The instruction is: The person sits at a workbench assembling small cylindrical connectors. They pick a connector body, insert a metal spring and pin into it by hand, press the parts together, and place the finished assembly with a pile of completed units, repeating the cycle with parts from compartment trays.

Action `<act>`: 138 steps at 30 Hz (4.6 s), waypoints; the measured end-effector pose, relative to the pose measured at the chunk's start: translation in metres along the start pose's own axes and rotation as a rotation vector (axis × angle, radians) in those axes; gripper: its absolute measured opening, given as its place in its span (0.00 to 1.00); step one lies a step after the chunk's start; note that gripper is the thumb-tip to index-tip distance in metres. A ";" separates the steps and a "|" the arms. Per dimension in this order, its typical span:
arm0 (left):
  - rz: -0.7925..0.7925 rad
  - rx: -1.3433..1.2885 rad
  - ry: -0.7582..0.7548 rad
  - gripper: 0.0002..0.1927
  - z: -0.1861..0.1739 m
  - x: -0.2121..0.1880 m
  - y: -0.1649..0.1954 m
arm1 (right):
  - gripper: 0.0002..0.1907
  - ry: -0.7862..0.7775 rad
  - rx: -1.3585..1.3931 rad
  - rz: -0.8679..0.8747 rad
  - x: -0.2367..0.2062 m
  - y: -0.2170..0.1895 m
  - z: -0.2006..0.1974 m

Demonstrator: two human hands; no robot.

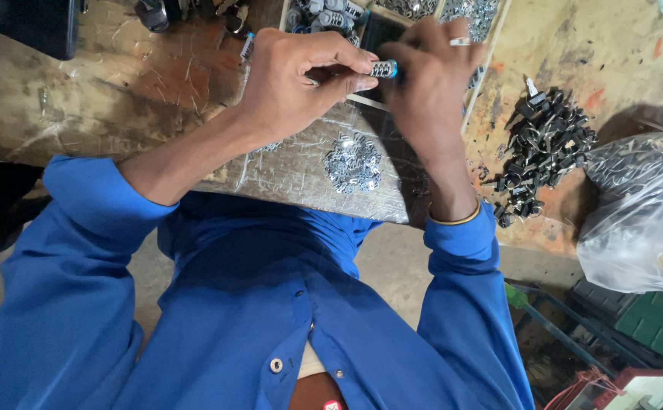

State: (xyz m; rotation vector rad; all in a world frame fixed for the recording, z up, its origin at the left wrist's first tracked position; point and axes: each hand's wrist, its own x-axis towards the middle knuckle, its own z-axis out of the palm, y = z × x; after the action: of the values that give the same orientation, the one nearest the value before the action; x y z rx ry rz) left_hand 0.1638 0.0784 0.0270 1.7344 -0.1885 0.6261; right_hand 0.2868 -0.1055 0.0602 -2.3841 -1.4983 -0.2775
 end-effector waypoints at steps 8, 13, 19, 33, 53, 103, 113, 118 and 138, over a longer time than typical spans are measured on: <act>0.005 -0.006 0.018 0.07 0.000 0.000 0.000 | 0.09 -0.035 0.125 0.062 -0.012 0.017 0.002; -0.007 0.007 0.016 0.07 0.000 0.000 0.000 | 0.07 -0.008 0.202 0.103 -0.011 0.018 -0.007; -0.013 0.015 0.022 0.07 0.000 0.000 0.001 | 0.04 0.049 0.324 0.108 -0.008 0.018 -0.011; -0.010 0.032 0.006 0.07 -0.001 0.000 0.001 | 0.03 0.003 1.090 0.188 -0.010 0.011 -0.003; -0.017 0.049 0.011 0.08 -0.001 -0.001 0.005 | 0.06 0.056 0.659 0.061 -0.005 -0.006 -0.015; 0.014 0.059 -0.011 0.07 0.000 -0.001 0.001 | 0.15 -0.096 0.385 -0.078 0.004 0.009 -0.037; 0.086 -0.008 -0.015 0.07 -0.006 -0.003 0.005 | 0.09 -0.346 0.286 0.111 -0.050 0.026 -0.087; 0.110 -0.035 -0.020 0.09 -0.007 -0.003 0.002 | 0.09 -0.334 0.146 0.286 -0.089 0.006 -0.069; -0.187 0.163 0.225 0.10 -0.041 -0.093 0.077 | 0.17 -0.185 0.267 0.190 -0.050 -0.128 -0.018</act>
State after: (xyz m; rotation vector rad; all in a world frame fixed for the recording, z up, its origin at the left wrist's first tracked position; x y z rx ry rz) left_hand 0.0385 0.0780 0.0511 1.7964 0.1842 0.7074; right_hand 0.1497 -0.1026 0.0805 -2.3604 -1.2764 0.1804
